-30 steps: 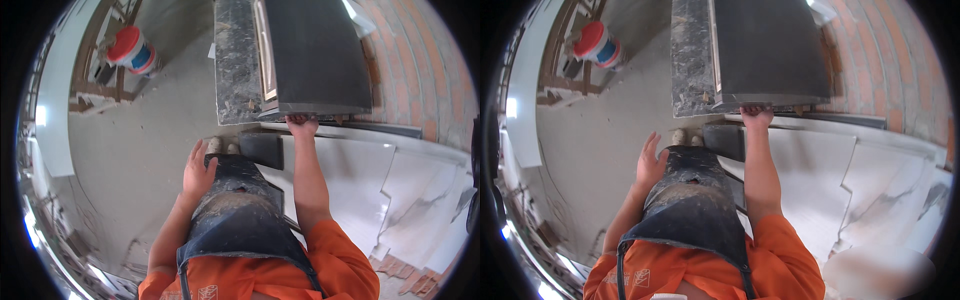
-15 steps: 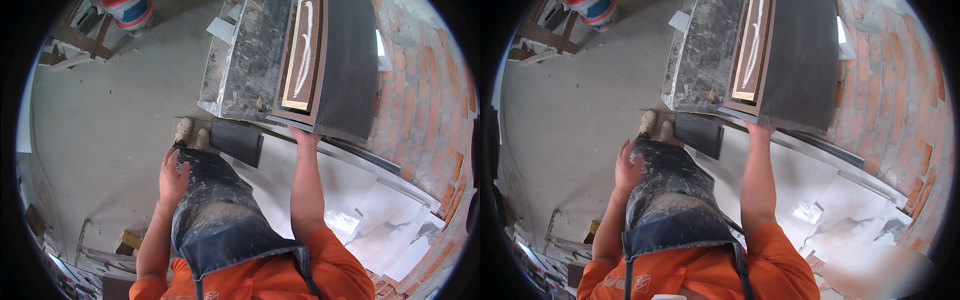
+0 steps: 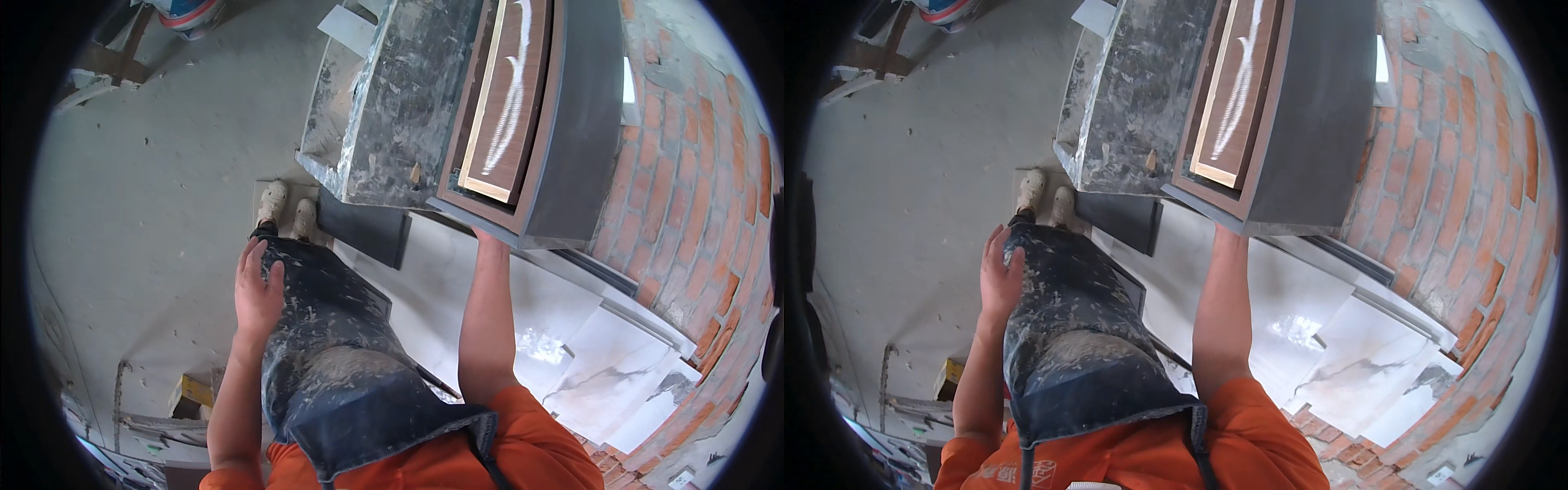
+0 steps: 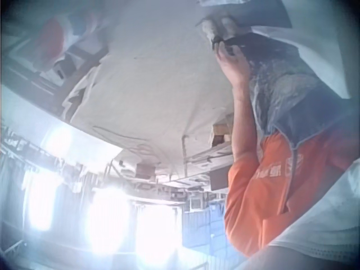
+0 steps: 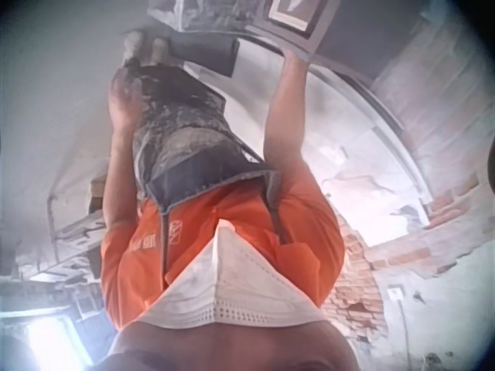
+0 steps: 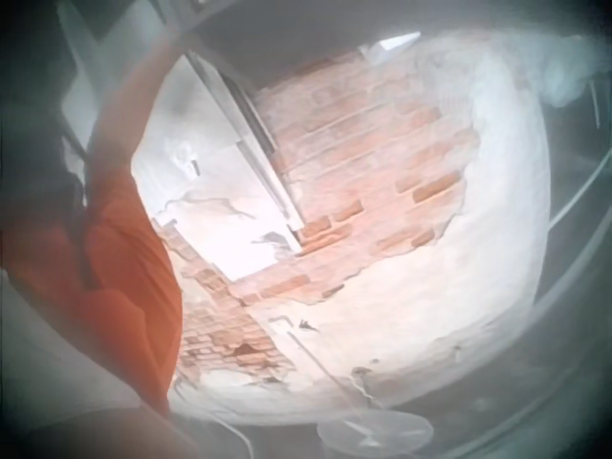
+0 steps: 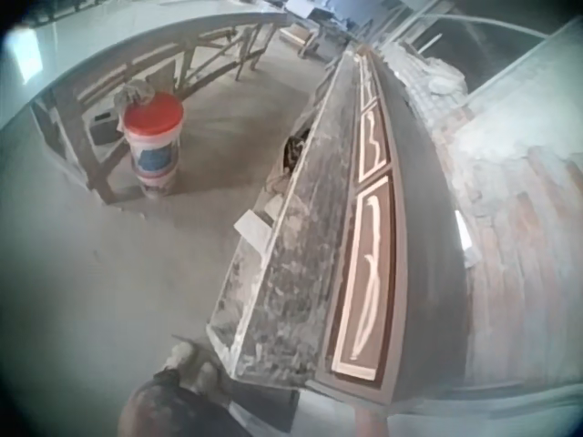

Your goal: The person handles a dark rectangular stone slab, repeatedly aligns it against a larger curved stone piece, and uses an angle grinder to smooth the slab's edge. The person then places the slab on a workbench and continues to inspect and adjust its position.

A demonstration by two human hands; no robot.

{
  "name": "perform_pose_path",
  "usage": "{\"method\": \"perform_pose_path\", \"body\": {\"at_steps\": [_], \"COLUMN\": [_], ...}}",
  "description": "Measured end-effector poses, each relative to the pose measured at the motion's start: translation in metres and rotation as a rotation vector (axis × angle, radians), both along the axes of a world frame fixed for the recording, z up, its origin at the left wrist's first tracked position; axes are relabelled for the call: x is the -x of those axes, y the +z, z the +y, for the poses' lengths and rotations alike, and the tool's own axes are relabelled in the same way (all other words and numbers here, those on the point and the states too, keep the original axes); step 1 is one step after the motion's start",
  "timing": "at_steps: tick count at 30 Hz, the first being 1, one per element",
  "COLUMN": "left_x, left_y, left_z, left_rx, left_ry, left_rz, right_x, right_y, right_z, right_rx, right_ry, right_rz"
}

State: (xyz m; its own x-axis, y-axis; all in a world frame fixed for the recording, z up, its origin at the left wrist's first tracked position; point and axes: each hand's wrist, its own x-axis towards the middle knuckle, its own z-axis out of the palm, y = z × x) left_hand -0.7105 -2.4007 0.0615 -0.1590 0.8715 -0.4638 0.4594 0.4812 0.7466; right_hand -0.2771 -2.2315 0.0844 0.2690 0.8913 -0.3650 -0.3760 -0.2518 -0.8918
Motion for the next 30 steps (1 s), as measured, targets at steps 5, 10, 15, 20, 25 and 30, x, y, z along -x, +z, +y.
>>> {"method": "perform_pose_path", "body": {"at_steps": [5,10,15,20,25,30], "left_x": [0.000,0.003,0.009,0.012,0.007,0.007], "left_y": [-0.010,-0.010,0.006,0.020,0.042,0.055], "left_z": [-0.001,0.003,0.016,0.026,0.044,0.055], "left_rx": [-0.012,-0.028,-0.044,-0.104,-0.178,-0.338], "left_ry": [-0.012,-0.002,-0.058,-0.125,-0.229,-0.320], "left_rz": [0.005,-0.001,0.054,0.125,0.221,0.257], "right_x": [-0.005,-0.009,-0.016,0.030,0.015,-0.008], "right_y": [-0.004,-0.007,-0.015,0.038,0.034,-0.010], "right_z": [-0.002,-0.004,-0.012,-0.007,-0.025,-0.065], "right_rx": [0.000,0.008,0.032,0.086,0.449,0.319], "right_ry": [-0.016,-0.059,-0.221,-0.590,-0.849,-0.698], "right_rz": [0.000,0.066,0.259,0.673,0.556,0.541]}}
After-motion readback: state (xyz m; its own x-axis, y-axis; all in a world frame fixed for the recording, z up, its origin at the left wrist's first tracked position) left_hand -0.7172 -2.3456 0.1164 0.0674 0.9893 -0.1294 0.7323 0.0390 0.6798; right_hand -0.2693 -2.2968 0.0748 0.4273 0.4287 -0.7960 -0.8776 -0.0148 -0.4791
